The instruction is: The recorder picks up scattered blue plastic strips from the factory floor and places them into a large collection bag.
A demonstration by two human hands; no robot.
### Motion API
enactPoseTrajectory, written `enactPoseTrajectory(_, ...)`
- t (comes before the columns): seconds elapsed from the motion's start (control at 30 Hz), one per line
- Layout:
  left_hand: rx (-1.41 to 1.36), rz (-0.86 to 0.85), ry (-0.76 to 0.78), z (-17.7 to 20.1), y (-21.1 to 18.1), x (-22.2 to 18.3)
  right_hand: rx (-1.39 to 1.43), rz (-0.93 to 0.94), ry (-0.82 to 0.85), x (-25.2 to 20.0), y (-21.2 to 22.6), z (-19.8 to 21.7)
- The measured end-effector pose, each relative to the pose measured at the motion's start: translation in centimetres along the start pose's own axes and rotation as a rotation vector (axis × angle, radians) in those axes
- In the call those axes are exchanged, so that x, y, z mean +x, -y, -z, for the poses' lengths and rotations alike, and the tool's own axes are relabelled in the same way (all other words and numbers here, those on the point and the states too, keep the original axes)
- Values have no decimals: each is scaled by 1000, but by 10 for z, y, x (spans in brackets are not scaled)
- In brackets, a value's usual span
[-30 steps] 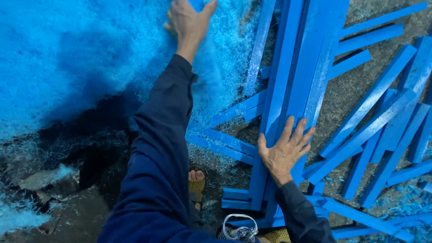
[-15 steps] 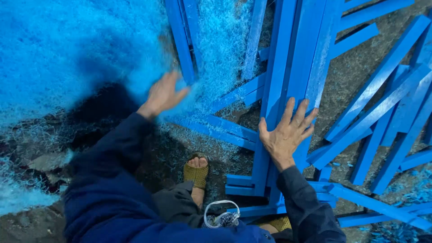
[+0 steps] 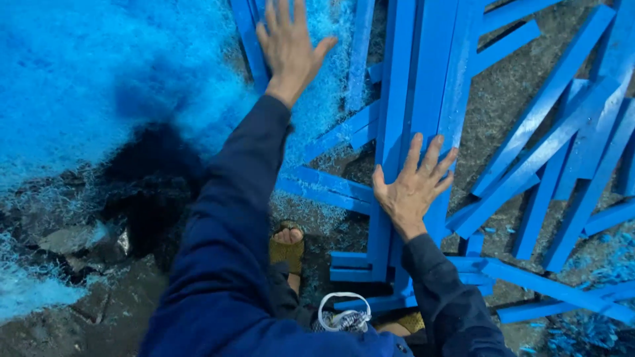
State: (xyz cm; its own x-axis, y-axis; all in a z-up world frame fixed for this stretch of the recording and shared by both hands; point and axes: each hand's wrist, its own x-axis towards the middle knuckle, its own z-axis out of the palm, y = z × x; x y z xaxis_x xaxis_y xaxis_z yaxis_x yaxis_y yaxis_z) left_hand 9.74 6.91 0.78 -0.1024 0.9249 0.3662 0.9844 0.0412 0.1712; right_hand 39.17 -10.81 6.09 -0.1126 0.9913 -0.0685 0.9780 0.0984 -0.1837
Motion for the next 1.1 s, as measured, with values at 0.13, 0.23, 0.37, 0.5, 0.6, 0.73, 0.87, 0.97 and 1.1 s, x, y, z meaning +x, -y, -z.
enactPoseTrajectory(0.13,9,56,65,-67,24,1,10,-3,13,-4,-1,-2)
enactPoseTrajectory(0.23,-43,-163,92,-34,16,-14,22,2,-29,4,-1,-6)
enactPoseTrajectory(0.37,-255,-298,284,51,11,-93,-1,-13,18,-9,-3,-2)
enactPoseTrajectory(0.5,-336,-379,590,121,21,-133,20,14,-10,-3,-1,-1)
enactPoseTrajectory(0.6,-176,-351,962,151,45,-150,30,21,-17,-4,-4,-4)
enactPoseTrajectory(0.73,-207,-113,1672,166,59,-82,26,-3,1,-2,-1,-1)
enactPoseTrajectory(0.87,-160,210,778,106,75,-52,0,25,-4,-5,0,-2)
enactPoseTrajectory(0.97,91,354,558,33,93,-61,-7,19,-18,-4,-3,-2)
enactPoseTrajectory(1.1,104,443,412,19,89,-58,-12,-20,-2,-2,3,-2)
